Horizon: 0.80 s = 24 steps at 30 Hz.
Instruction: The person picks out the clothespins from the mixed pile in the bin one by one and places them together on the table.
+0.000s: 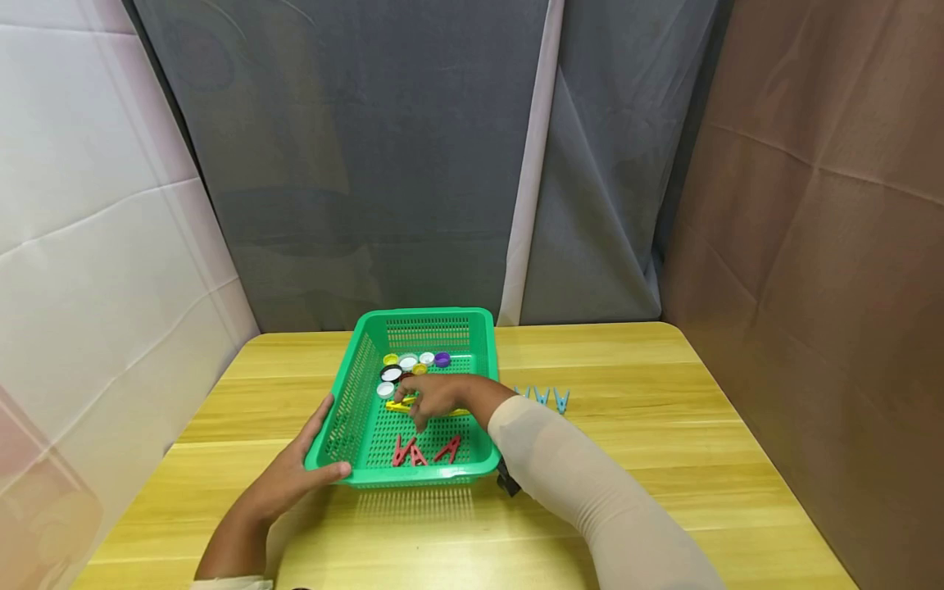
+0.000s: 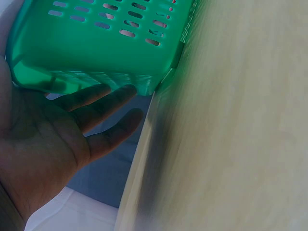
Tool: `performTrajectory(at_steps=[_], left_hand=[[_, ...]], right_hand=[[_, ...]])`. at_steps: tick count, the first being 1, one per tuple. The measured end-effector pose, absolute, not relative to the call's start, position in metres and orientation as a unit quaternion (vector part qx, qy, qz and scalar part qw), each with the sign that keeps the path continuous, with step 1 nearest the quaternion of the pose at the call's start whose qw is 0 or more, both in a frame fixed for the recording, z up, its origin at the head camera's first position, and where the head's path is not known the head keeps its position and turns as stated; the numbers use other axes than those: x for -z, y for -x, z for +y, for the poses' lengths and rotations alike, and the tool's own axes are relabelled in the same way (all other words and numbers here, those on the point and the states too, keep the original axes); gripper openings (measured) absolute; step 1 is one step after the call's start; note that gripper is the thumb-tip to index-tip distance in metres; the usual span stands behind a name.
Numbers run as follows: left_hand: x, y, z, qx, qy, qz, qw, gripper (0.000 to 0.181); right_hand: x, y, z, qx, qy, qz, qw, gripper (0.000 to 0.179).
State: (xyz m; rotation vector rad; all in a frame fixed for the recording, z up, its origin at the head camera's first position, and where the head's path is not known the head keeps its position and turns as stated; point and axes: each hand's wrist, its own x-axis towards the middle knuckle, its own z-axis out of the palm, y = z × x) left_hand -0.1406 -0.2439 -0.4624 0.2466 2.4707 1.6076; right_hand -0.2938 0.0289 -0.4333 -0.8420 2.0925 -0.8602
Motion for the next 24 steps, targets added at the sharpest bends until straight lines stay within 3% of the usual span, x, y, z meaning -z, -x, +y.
performTrajectory(at_steps=[11,24], left_hand=[[0.4613,0.1396,-0.2432,-0.545,-0.085,0.829,0.092,0.122],[0.4625,0.1403,-0.2445,-0.549,-0.091,0.826,0.091,0.122]], right_hand=[[0.4353,0.2950,0.0294,0.342,0.316,0.796,0.386,0.072],[0.4357,0.2949,0.0284,0.381,0.308,0.780,0.390,0.057]])
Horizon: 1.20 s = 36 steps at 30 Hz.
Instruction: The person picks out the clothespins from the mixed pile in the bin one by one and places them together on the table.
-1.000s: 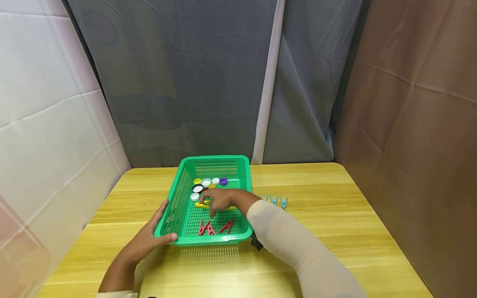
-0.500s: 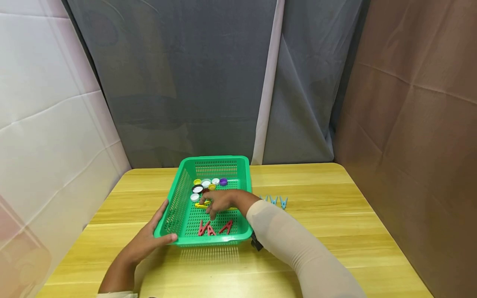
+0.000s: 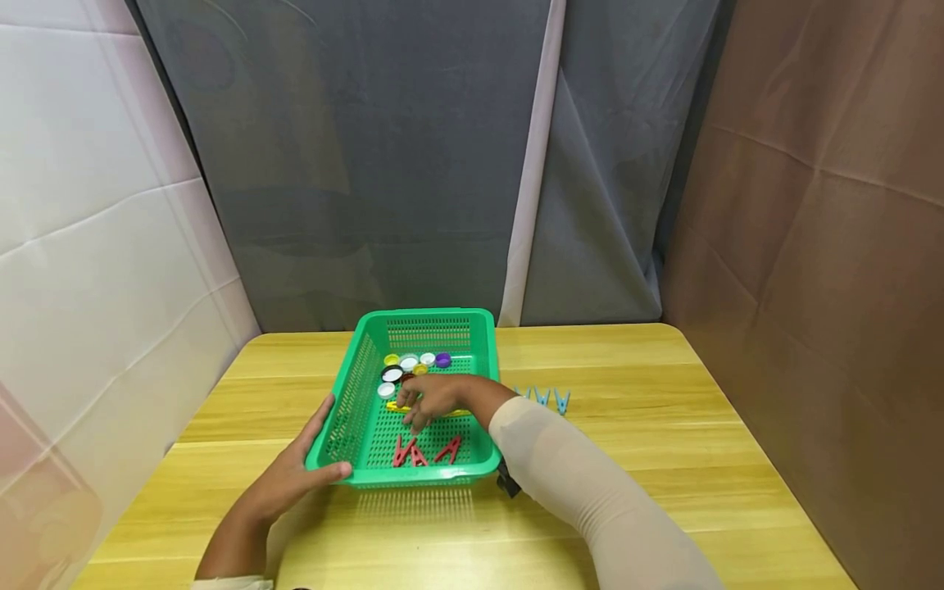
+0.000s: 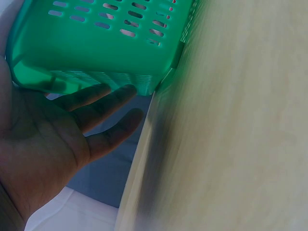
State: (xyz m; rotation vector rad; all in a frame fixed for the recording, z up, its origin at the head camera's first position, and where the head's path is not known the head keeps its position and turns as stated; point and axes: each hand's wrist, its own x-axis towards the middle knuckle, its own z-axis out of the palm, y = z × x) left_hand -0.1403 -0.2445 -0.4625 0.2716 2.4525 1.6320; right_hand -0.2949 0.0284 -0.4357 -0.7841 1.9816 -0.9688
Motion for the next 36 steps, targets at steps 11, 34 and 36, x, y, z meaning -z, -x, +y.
performTrajectory(at_steps=[11,34,36], left_hand=[[0.463,0.139,-0.244,-0.547,-0.090,0.827,0.093,0.122],[0.461,0.139,-0.245,-0.553,-0.091,0.823,0.094,0.122],[0.461,0.139,-0.244,-0.551,-0.091,0.824,0.094,0.122]], right_hand=[[0.437,0.295,0.031,0.346,0.308,0.803,0.376,0.069],[0.427,0.295,0.031,0.307,0.344,0.855,0.238,0.080],[0.426,0.294,0.031,0.294,0.352,0.861,0.220,0.077]])
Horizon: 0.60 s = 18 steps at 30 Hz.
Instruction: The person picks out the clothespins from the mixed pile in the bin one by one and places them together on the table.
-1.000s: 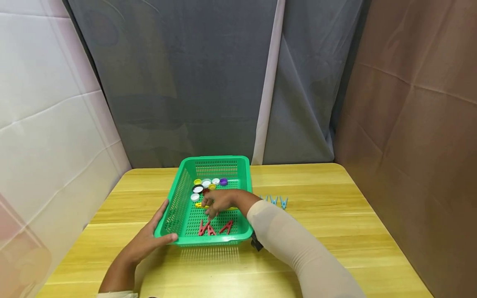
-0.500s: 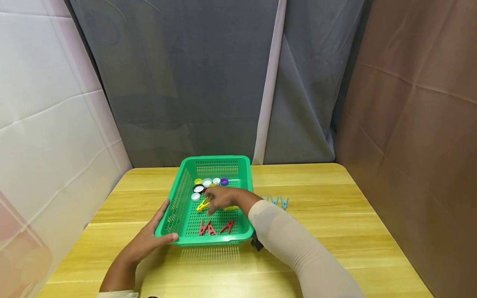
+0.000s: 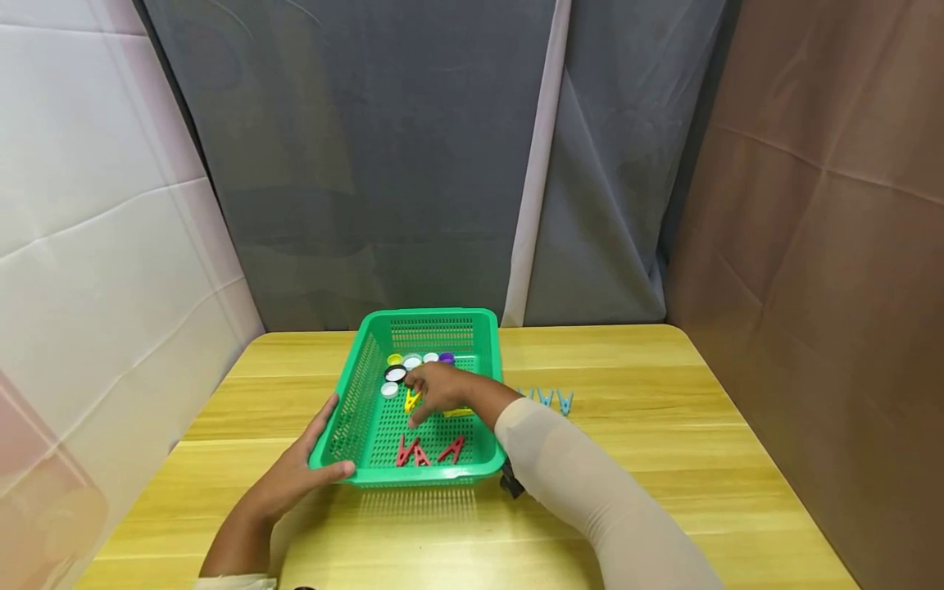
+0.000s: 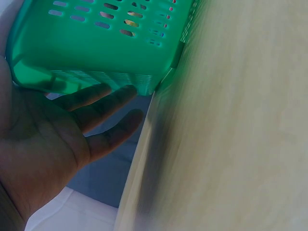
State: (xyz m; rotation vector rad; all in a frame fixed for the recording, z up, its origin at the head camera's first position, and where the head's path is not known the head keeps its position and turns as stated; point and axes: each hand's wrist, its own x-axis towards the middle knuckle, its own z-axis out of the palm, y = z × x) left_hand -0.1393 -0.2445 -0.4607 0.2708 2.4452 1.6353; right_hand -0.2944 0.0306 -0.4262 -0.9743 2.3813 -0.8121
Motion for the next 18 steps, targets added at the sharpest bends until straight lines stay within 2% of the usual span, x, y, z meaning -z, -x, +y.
performTrajectory(at_steps=[9,18], left_hand=[[0.461,0.141,-0.244,-0.549,-0.092,0.825,0.093,0.122],[0.463,0.141,-0.245,-0.556,-0.102,0.820,0.090,0.120]], right_hand=[[0.419,0.291,0.032,0.228,0.383,0.879,0.172,0.064],[0.407,0.280,0.033,0.174,0.380,0.885,0.204,0.062]])
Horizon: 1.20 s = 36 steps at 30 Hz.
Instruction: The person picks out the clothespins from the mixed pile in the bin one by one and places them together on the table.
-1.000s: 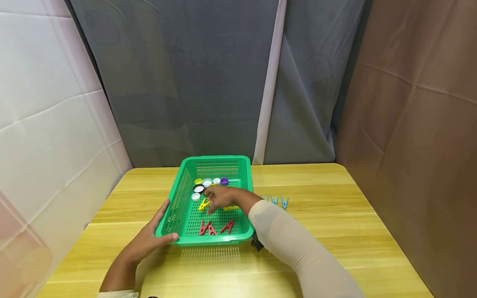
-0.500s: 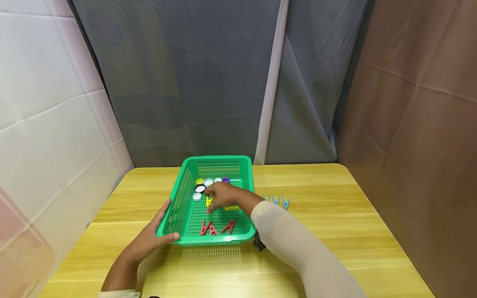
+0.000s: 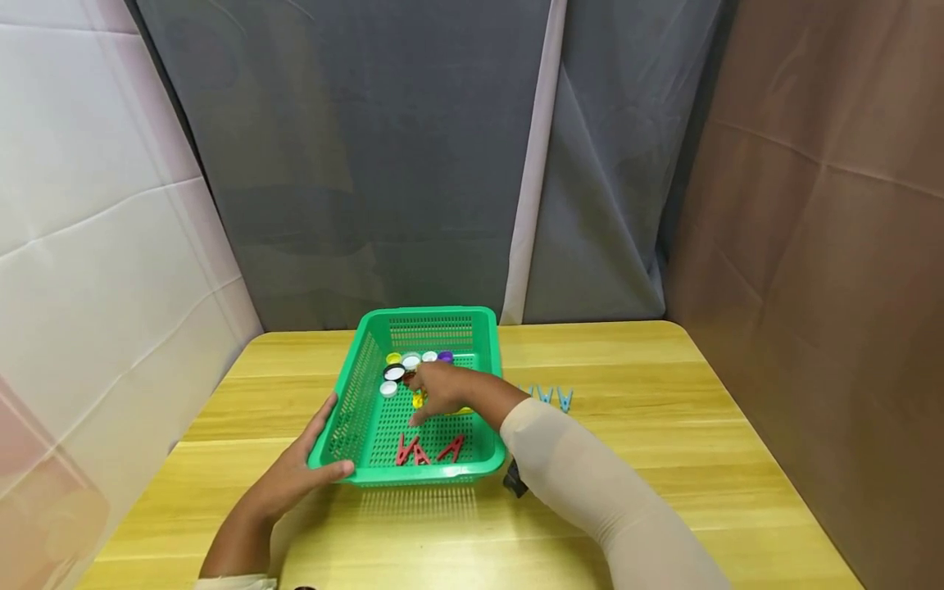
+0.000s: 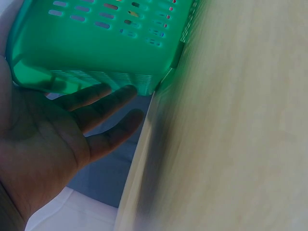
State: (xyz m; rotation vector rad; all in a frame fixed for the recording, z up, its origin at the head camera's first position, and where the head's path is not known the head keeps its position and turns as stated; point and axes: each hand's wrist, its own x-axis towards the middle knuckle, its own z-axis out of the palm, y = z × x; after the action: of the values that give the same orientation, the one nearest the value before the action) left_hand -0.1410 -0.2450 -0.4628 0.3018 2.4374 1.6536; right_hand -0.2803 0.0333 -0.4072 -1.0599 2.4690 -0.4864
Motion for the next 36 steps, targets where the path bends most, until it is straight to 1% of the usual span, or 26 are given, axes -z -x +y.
performTrajectory(at_steps=[4,8,15,22,26,32,36], left_hand=[[0.464,0.141,-0.246,-0.555,-0.104,0.821,0.086,0.120],[0.465,0.142,-0.246,-0.551,-0.101,0.824,0.083,0.120],[0.465,0.142,-0.247,-0.559,-0.096,0.819,0.087,0.120],[0.465,0.141,-0.246,-0.556,-0.090,0.821,0.092,0.121],[0.466,0.140,-0.246,-0.553,-0.085,0.824,0.092,0.121],[0.465,0.141,-0.245,-0.544,-0.075,0.831,0.091,0.121],[0.465,0.141,-0.245,-0.544,-0.073,0.831,0.093,0.121]], right_hand=[[0.402,0.276,0.036,0.172,0.371,0.885,0.221,0.062],[0.398,0.271,0.038,0.143,0.368,0.891,0.227,0.059],[0.388,0.260,0.040,0.098,0.357,0.900,0.229,0.059],[0.387,0.253,0.051,0.131,0.382,0.894,0.195,0.058],[0.386,0.251,0.060,0.185,0.397,0.881,0.178,0.059],[0.385,0.253,0.075,0.287,0.422,0.847,0.148,0.054],[0.386,0.252,0.084,0.332,0.422,0.833,0.133,0.053]])
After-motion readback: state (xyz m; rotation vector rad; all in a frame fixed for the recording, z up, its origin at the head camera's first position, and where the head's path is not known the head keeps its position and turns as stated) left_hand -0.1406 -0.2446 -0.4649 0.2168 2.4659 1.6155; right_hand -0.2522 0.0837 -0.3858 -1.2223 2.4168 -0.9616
